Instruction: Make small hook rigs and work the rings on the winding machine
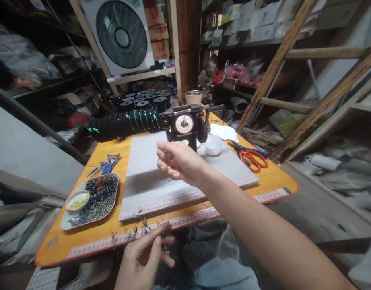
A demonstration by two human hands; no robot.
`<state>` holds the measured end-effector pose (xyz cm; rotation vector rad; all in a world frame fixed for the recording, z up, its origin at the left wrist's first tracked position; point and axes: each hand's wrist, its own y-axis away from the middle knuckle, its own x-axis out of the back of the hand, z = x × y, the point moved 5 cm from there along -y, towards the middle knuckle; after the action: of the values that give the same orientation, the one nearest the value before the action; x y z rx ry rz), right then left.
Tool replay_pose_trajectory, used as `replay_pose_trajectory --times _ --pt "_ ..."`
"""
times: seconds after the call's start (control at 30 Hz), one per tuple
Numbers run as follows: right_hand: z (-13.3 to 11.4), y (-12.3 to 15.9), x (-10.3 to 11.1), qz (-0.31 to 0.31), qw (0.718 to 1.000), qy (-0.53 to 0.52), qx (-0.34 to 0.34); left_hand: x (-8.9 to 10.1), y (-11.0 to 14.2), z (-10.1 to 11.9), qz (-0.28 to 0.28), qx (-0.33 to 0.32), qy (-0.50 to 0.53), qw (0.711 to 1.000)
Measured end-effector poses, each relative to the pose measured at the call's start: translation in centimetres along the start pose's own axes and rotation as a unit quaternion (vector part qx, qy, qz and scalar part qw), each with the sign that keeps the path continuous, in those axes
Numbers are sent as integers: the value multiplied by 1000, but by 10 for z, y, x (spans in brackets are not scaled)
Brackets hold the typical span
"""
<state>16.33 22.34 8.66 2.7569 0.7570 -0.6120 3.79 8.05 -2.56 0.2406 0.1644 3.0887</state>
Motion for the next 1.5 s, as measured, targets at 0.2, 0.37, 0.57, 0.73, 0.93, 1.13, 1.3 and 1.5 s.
replay_pose_trajectory --times 0.2,0.37,0.57,0.73,0.93,1.13,1.3,1.5 --pt "-9 2 2 8 988 148 39 9 -25 56 54 -53 -57 995" --pt "-19 10 -2 -6 978 195 69 0 -75 106 5 -106 56 993" --pt "-22 15 -6 -22 990 135 44 -14 -96 114 -47 -132 149 979" --pt "-14 9 -4 -21 998 -52 -32 -9 -78 112 -73 -174 123 974" --pt "-9 3 -7 -31 991 -114 -56 -7 -38 74 -150 -116 197 962" --pt "-3 1 -5 -26 991 -115 -56 -19 -17 39 -191 -29 371 909" --pt "-1 0 -5 -22 992 -114 -54 -29 -10 28 -216 -6 481 850" --pt "0 0 -4 -25 992 -109 -51 -32 -4 32 -260 50 524 809"
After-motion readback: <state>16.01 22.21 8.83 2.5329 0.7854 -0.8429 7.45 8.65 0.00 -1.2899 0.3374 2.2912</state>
